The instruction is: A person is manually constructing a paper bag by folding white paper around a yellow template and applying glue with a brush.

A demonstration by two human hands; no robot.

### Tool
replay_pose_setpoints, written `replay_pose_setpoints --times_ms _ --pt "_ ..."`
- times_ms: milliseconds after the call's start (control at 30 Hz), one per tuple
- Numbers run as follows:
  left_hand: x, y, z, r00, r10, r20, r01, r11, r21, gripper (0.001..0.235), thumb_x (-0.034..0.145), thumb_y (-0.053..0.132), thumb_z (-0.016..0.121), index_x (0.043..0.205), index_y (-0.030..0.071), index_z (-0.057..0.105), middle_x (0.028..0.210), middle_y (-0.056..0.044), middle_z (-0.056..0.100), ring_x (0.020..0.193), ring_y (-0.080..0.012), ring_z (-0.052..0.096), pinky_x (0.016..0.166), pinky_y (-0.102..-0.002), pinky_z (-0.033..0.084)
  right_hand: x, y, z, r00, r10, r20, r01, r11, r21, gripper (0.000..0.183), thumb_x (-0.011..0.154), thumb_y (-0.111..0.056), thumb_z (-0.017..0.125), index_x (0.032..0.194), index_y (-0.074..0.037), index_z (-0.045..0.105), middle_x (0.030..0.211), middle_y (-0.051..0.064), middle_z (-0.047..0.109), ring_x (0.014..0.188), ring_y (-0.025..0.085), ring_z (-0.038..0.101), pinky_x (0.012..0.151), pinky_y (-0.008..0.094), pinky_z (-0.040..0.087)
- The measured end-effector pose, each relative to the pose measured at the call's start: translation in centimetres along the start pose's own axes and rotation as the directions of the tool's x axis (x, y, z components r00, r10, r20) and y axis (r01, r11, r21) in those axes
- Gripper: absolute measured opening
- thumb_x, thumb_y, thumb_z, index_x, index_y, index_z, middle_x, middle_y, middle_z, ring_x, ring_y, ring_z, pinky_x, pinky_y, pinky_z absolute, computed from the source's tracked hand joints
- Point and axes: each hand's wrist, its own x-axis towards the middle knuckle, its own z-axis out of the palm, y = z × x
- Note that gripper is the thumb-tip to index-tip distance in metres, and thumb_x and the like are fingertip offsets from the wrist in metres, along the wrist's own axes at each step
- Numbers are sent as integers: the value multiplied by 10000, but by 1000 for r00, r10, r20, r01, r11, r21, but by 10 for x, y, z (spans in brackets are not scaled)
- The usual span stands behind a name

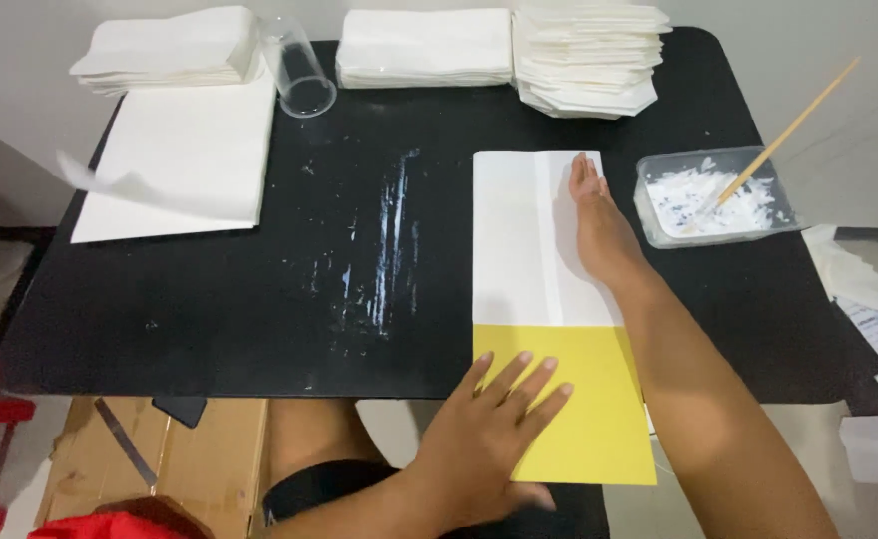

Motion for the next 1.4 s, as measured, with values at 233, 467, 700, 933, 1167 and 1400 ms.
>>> replay_pose_setpoints --times_ms 233,467,700,933,1167,1400 --pt "-43 0 0 979 -137 154 80 941 330 943 748 310 712 1593 83 360 1642 -142 357 1499 -342 322 1196 -563 228 24 33 21 903 -428 36 423 901 100 681 1085 -440 233 1630 -77 45 1717 140 -19 1591 249 -62 1278 401 -55" --pt "-52 3 -24 987 -80 142 64 991 114 954 956 758 268 1596 55 345 1621 -241 358 1479 -464 342 1158 -624 236 -20 -25 30 875 -344 341 477 734 -484 666 1019 -465 436 1598 -175 282 1703 63 180 1578 253 119 1255 452 46" --pt "7 -58 -16 970 -212 121 201 975 95 664 1035 440 384 1553 25 386 1582 -271 418 1456 -441 413 1176 -535 320 -12 -3 29 844 -500 193 516 855 -44 590 1103 -322 202 1618 -35 172 1697 162 144 1569 253 130 1287 428 11" --pt "118 -157 16 862 -456 220 358 856 374 635 1061 428 309 1620 126 315 1685 -68 324 1565 -279 289 1273 -507 219 -26 -21 24 877 -473 84 477 878 -36 550 1104 -166 267 1594 74 186 1669 269 129 1542 358 153 1283 465 74" --pt "145 -190 10 899 -406 161 332 875 353 639 1078 483 334 1597 113 381 1655 -92 378 1543 -284 326 1266 -511 227 -24 -23 25 903 -422 84 429 899 -93 576 1116 -221 259 1605 60 143 1679 263 97 1545 355 146 1294 431 62" --pt "87 -107 -5 847 -350 401 211 912 352 804 1042 574 343 1631 44 208 1705 -182 200 1569 -377 201 1288 -535 139 -18 -15 29 916 -390 94 400 906 -140 673 1094 -384 94 1618 39 106 1691 237 89 1559 336 135 1296 415 67"
